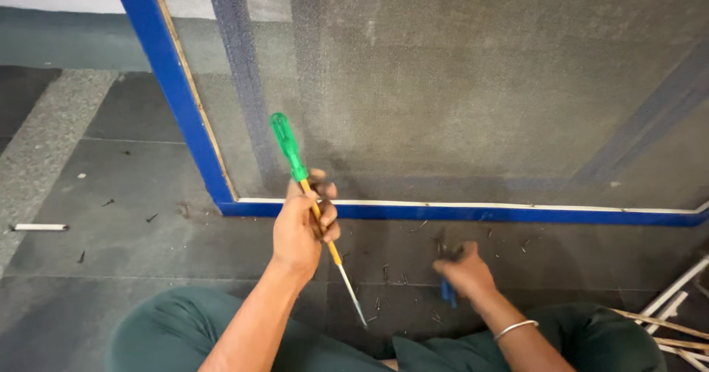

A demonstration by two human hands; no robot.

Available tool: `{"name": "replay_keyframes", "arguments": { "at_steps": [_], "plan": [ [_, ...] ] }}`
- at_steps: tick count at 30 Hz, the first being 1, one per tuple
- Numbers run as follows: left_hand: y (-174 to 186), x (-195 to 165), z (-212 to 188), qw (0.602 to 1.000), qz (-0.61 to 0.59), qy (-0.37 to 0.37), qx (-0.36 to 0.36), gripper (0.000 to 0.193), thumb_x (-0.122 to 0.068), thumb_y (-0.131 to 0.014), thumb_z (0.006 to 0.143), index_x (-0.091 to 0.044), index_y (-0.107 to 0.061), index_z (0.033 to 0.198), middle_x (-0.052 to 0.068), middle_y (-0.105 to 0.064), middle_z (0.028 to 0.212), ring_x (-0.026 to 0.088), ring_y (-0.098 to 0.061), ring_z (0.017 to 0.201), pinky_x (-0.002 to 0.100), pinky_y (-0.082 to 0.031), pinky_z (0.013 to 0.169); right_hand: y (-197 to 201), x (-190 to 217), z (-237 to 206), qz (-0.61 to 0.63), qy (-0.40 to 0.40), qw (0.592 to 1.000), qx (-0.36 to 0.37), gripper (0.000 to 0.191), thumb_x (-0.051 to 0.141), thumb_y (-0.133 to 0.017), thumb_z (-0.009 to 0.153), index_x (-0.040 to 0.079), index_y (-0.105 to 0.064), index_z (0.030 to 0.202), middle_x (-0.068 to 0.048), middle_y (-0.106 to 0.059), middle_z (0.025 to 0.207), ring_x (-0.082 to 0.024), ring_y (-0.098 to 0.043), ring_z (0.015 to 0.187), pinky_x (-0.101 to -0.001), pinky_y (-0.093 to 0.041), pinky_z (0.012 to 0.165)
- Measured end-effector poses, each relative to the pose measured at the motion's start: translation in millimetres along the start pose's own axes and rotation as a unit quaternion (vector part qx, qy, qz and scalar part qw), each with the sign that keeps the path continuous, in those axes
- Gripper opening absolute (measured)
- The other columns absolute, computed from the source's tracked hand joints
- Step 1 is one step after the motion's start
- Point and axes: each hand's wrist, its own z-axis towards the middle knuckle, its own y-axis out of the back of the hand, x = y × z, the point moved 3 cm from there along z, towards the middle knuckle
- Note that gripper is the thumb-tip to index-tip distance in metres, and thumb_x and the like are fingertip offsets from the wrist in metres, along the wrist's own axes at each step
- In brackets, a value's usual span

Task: The person sits on the floor and uses a screwdriver to press a white rubber spline into the channel of a blue window screen frame, working along the bottom edge. They briefly pick up pliers, then continue pressing the spline into place along the frame.

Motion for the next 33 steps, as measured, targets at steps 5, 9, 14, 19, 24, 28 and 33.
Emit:
{"name": "replay_keyframes", "arguments": {
  "at_steps": [5, 9, 14, 19, 24, 28, 33],
  "plan": [
    [-14, 20, -7, 0.977, 0.149, 0.153, 0.006, 0.046, -0.039, -0.048, 0.100, -0.016, -0.059, 0.140, 0.002, -0.058, 0.082, 0.007, -0.048, 0.053, 0.025, -0.036, 0.037, 5, -21, 24, 0.484, -0.049, 0.863, 0.140, 0.055, 0.000, -0.067, 0.076, -0.001, -0.063, 0.131, -0.007, -0.060, 0.085, -0.015, -0.054, 0.065, -0.0341, -0.045, 0.052],
    [-9, 73, -13, 0.878, 0.342, 0.330, 0.061, 0.040, -0.036, -0.055, 0.103, -0.023, -0.052, 0.140, 0.004, -0.068, 0.083, 0.008, -0.047, 0.048, 0.026, -0.033, 0.036, 5, -21, 15, 0.242, -0.061, 0.967, 0.058, 0.054, 0.010, -0.067, 0.078, 0.005, -0.062, 0.132, -0.016, -0.071, 0.099, -0.025, -0.062, 0.073, -0.0388, -0.049, 0.060],
    [14, 123, -13, 0.812, 0.473, 0.314, 0.135, 0.028, -0.019, -0.055, 0.097, -0.005, -0.066, 0.119, 0.006, -0.074, 0.088, 0.013, -0.056, 0.050, 0.032, -0.045, 0.038, 5, 20, -24, -0.223, 0.063, 0.972, -0.042, 0.067, 0.054, -0.084, 0.078, 0.009, -0.064, 0.124, -0.025, -0.069, 0.121, -0.037, -0.067, 0.108, -0.0452, -0.055, 0.088],
    [34, 135, -5, 0.792, 0.510, 0.316, 0.113, 0.029, -0.018, -0.053, 0.095, -0.006, -0.069, 0.116, 0.005, -0.077, 0.086, 0.016, -0.062, 0.048, 0.035, -0.046, 0.038, 7, 23, -31, -0.279, 0.066, 0.957, -0.035, 0.048, 0.046, -0.081, 0.075, 0.020, -0.073, 0.115, -0.015, -0.071, 0.118, -0.035, -0.069, 0.109, -0.0468, -0.057, 0.092],
    [40, 138, 0, 0.807, 0.485, 0.324, 0.089, 0.033, -0.014, -0.054, 0.089, -0.012, -0.070, 0.118, 0.006, -0.078, 0.086, 0.016, -0.060, 0.048, 0.035, -0.045, 0.038, 9, 18, -26, -0.170, 0.126, 0.977, -0.022, 0.031, 0.036, -0.074, 0.081, 0.017, -0.073, 0.106, -0.017, -0.078, 0.104, -0.037, -0.073, 0.101, -0.0463, -0.058, 0.088],
    [44, 143, 5, 0.820, 0.481, 0.298, 0.089, 0.031, -0.016, -0.059, 0.090, -0.010, -0.073, 0.117, 0.004, -0.080, 0.086, 0.014, -0.055, 0.046, 0.032, -0.042, 0.037, 5, 29, -59, -0.036, 0.222, 0.973, -0.053, 0.034, 0.023, -0.074, 0.083, 0.009, -0.060, 0.110, -0.019, -0.071, 0.095, -0.038, -0.073, 0.088, -0.0451, -0.057, 0.078],
    [49, 148, 11, 0.833, 0.471, 0.281, 0.074, 0.030, -0.020, -0.060, 0.097, -0.012, -0.071, 0.124, 0.011, -0.067, 0.080, 0.013, -0.056, 0.047, 0.031, -0.042, 0.036, -5, 52, -110, 0.067, 0.485, 0.868, -0.083, 0.040, 0.011, -0.073, 0.077, 0.001, -0.058, 0.113, -0.020, -0.067, 0.097, -0.041, -0.069, 0.087, -0.0453, -0.056, 0.075]
  ]
}}
